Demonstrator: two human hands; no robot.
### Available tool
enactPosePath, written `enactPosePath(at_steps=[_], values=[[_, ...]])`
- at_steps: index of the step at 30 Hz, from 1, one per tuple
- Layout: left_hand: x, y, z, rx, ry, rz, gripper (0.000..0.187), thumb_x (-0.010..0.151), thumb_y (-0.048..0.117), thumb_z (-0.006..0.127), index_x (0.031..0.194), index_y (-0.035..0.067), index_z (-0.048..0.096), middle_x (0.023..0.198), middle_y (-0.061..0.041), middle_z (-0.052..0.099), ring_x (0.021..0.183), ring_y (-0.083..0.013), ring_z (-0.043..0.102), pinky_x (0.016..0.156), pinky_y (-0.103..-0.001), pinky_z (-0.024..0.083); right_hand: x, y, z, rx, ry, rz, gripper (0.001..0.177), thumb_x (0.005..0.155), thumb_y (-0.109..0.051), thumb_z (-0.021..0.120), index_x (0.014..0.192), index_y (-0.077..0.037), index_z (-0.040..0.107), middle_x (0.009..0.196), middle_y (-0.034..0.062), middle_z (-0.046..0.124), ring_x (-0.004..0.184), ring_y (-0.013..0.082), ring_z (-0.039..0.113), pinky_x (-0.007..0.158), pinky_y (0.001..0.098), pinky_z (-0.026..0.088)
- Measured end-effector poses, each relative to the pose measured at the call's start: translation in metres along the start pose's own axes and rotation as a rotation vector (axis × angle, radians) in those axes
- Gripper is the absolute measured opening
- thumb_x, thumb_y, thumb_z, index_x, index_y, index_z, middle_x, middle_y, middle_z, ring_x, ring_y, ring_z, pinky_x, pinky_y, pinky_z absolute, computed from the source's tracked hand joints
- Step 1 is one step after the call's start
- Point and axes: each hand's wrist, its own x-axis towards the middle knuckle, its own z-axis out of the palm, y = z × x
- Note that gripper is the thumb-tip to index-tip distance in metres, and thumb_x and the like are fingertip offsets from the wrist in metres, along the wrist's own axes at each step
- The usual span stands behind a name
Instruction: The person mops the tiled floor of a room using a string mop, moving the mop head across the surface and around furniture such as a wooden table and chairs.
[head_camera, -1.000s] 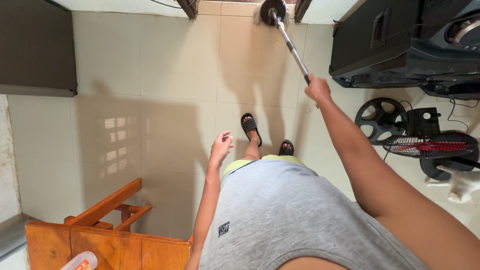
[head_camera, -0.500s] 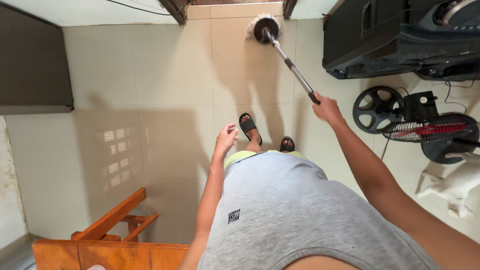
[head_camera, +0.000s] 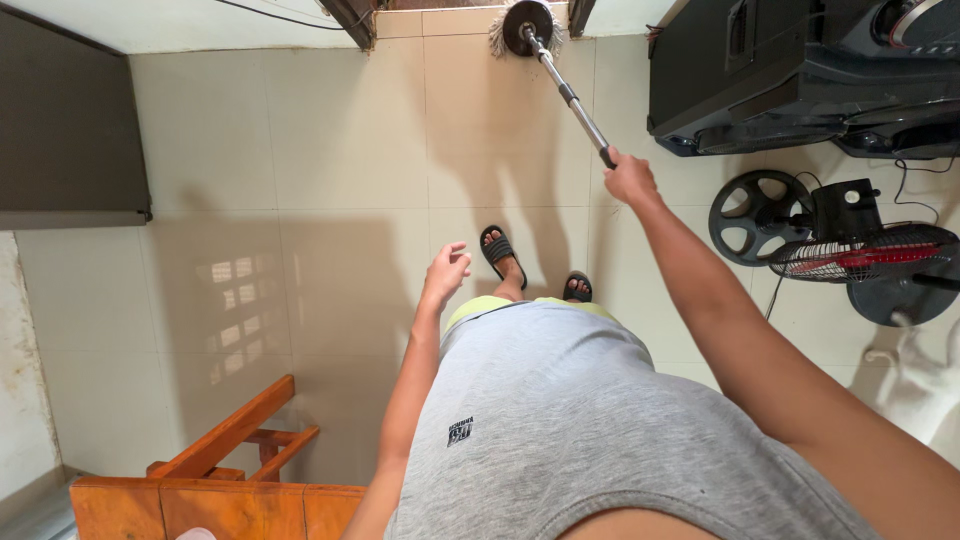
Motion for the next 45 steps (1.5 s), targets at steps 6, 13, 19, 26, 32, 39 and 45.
enactPosePath(at_steps=[6, 13, 19, 26, 32, 39, 45], values=[[0.001, -0.004, 0.001, -0.020, 0.012, -0.004, 0.048, 0.092, 0.030, 0.063, 0.136, 0.012, 0.061, 0.114, -0.010, 0.074, 0.086, -0.0148, 0.072, 0.068, -0.031, 0.057, -0.051, 0.035, -0.032, -0.179, -0.036, -0.016, 0.054, 0.097, -0.034, 0.064, 0.150, -0.036, 0.053, 0.119, 0.0200, 0.070, 0.112, 0.0412, 0.066, 0.095, 0.0507, 0.054], [0.013, 0.012, 0.012, -0.003, -0.021, 0.038, 0.048, 0.091, 0.030, 0.063, 0.136, 0.013, 0.062, 0.113, -0.008, 0.074, 0.084, -0.0145, 0.072, 0.067, -0.031, 0.057, -0.037, -0.003, -0.027, -0.140, -0.025, -0.054, 0.053, 0.097, -0.030, 0.062, 0.149, -0.035, 0.054, 0.119, 0.0173, 0.071, 0.111, 0.0401, 0.066, 0.096, 0.0507, 0.054], [0.020, 0.026, 0.015, 0.000, -0.041, 0.077, 0.048, 0.091, 0.029, 0.063, 0.137, 0.013, 0.060, 0.115, -0.009, 0.074, 0.085, -0.0148, 0.072, 0.068, -0.032, 0.058, -0.028, -0.012, -0.033, -0.053, -0.093, -0.007, 0.053, 0.098, -0.032, 0.062, 0.150, -0.030, 0.053, 0.115, 0.0211, 0.071, 0.102, 0.0394, 0.071, 0.091, 0.0484, 0.056], [0.025, 0.018, 0.003, -0.010, -0.028, 0.054, 0.049, 0.091, 0.030, 0.063, 0.137, 0.013, 0.060, 0.118, -0.009, 0.073, 0.086, -0.0151, 0.072, 0.070, -0.033, 0.058, -0.069, 0.010, -0.021, -0.007, -0.057, 0.013, 0.051, 0.095, -0.033, 0.066, 0.146, -0.029, 0.059, 0.113, 0.0244, 0.071, 0.097, 0.0397, 0.071, 0.088, 0.0466, 0.055], [0.035, 0.025, -0.005, 0.037, -0.033, 0.081, 0.049, 0.091, 0.030, 0.063, 0.137, 0.013, 0.061, 0.117, -0.010, 0.074, 0.086, -0.0154, 0.073, 0.069, -0.032, 0.058, -0.038, -0.037, -0.032, 0.055, -0.097, 0.006, 0.042, 0.100, -0.034, 0.063, 0.139, -0.021, 0.065, 0.107, 0.0215, 0.075, 0.091, 0.0366, 0.075, 0.086, 0.0464, 0.058], [0.042, 0.032, 0.001, 0.046, -0.059, 0.116, 0.050, 0.091, 0.032, 0.063, 0.138, 0.014, 0.061, 0.117, -0.009, 0.074, 0.087, -0.0150, 0.073, 0.069, -0.032, 0.058, -0.055, -0.005, -0.026, -0.038, -0.060, 0.010, 0.053, 0.096, -0.033, 0.064, 0.148, -0.030, 0.056, 0.112, 0.0233, 0.072, 0.099, 0.0403, 0.071, 0.090, 0.0479, 0.055], [0.044, 0.033, -0.002, 0.014, -0.072, 0.094, 0.049, 0.091, 0.031, 0.064, 0.137, 0.014, 0.060, 0.118, -0.008, 0.073, 0.087, -0.0150, 0.072, 0.069, -0.033, 0.058, -0.066, 0.006, 0.005, -0.015, -0.022, 0.024, 0.050, 0.096, -0.032, 0.063, 0.146, -0.030, 0.059, 0.115, 0.0238, 0.071, 0.104, 0.0430, 0.069, 0.094, 0.0489, 0.054]])
